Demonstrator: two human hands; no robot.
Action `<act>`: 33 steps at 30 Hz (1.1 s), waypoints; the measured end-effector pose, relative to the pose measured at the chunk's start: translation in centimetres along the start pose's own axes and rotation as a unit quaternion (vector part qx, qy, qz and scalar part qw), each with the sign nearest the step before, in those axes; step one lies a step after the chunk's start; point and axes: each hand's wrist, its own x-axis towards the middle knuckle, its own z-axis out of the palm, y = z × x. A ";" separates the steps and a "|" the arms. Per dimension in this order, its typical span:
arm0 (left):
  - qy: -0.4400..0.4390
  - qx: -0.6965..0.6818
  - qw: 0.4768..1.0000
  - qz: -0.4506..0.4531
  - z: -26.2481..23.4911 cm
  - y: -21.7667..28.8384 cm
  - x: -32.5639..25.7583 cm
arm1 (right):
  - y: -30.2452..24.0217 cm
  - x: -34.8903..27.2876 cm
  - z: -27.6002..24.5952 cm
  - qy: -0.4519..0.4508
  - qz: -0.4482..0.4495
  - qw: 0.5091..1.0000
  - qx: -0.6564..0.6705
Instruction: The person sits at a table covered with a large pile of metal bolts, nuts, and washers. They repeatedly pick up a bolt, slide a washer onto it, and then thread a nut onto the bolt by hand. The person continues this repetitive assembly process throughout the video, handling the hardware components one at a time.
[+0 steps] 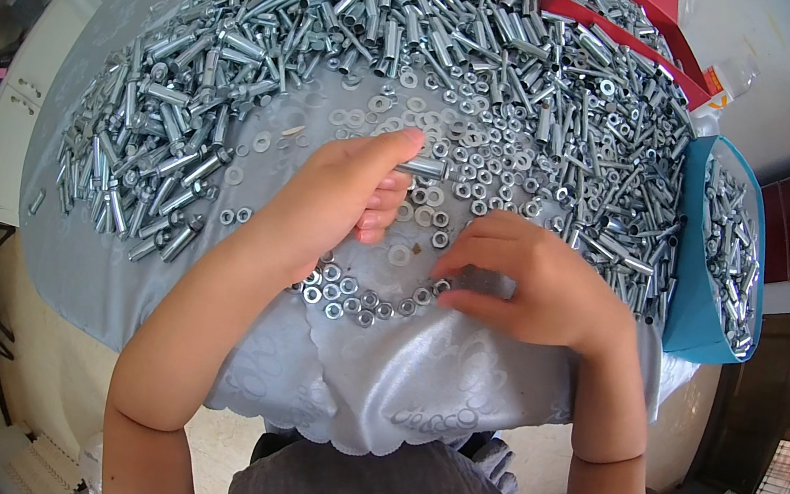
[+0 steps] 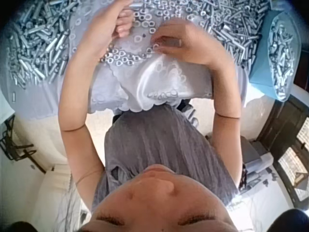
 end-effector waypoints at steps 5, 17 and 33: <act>-0.001 0.005 1.000 0.001 0.1 -0.1 0.1 | 0.0 0.1 0.3 -0.003 -0.030 0.998 -0.048; 0.000 0.014 1.000 0.003 -0.1 -0.2 0.3 | 0.0 -0.1 0.5 0.016 -0.049 0.994 -0.092; -0.019 0.011 1.000 0.002 0.8 0.1 -0.1 | -0.3 0.7 -0.5 0.305 -0.100 0.945 -0.068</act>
